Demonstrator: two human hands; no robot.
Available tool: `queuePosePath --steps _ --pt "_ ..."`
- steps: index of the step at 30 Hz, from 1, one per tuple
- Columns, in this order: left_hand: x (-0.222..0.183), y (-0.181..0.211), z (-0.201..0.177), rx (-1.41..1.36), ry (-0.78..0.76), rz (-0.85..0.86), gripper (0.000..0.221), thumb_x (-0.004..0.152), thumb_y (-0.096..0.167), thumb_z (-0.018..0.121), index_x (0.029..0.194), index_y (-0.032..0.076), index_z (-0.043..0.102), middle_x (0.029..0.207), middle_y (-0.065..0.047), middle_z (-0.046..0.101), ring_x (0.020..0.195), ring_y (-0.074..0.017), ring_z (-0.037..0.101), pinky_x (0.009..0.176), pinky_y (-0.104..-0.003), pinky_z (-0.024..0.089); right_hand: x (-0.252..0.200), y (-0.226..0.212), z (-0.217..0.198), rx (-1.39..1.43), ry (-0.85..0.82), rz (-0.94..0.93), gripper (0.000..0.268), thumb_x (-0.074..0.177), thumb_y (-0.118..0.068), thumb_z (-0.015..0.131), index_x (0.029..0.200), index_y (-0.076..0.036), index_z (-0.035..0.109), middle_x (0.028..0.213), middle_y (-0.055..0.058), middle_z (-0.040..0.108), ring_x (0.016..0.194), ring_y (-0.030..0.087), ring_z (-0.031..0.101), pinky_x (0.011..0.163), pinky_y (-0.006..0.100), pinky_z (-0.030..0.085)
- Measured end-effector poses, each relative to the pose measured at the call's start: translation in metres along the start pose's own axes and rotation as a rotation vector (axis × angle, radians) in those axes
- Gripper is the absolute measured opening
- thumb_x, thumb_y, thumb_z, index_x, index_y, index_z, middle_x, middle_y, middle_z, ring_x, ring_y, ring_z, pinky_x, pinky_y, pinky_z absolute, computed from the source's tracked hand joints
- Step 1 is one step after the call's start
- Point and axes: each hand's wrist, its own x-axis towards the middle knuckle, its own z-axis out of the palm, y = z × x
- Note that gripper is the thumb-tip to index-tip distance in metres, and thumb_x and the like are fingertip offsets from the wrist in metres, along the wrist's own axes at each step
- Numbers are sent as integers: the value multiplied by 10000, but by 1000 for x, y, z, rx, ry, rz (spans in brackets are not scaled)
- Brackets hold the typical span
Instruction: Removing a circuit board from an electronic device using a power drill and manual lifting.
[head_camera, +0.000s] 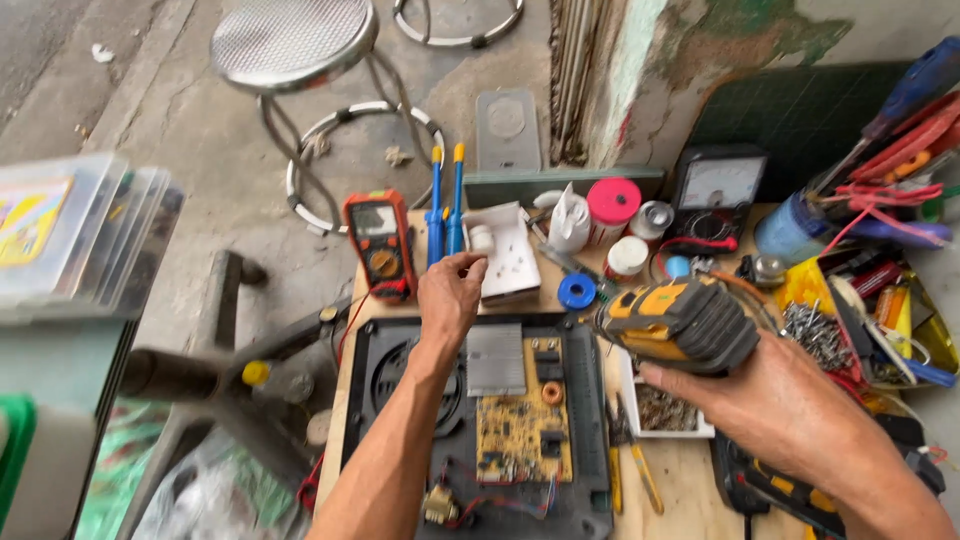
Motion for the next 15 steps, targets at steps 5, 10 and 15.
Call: queuePosePath --steps 5,10,15 --pt "-119 -5 -47 -247 55 -224 302 934 395 694 1062 189 875 1007 25 875 1002 -124 783 916 -347 555 -38 -19 30 8 -134 28 624 866 -332 876 1478 -380 765 1452 -94 825 1369 135 727 1223 386 528" --pt "-225 -42 -53 -244 47 -448 283 939 365 622 1032 209 839 754 -3 796 789 -150 731 837 -366 543 -56 -18 67 -124 -258 -100 558 845 -356 899 1400 -410 874 1449 -218 867 1355 -18 728 1218 271 525" --pt "-277 -78 -30 17 -248 -396 283 1059 157 628 1294 123 782 1237 -117 837 1150 -362 779 1011 -565 602 -74 -18 94 -147 -375 -172 577 843 -315 917 1411 -400 870 1405 -163 921 1300 48 811 1125 305 591"
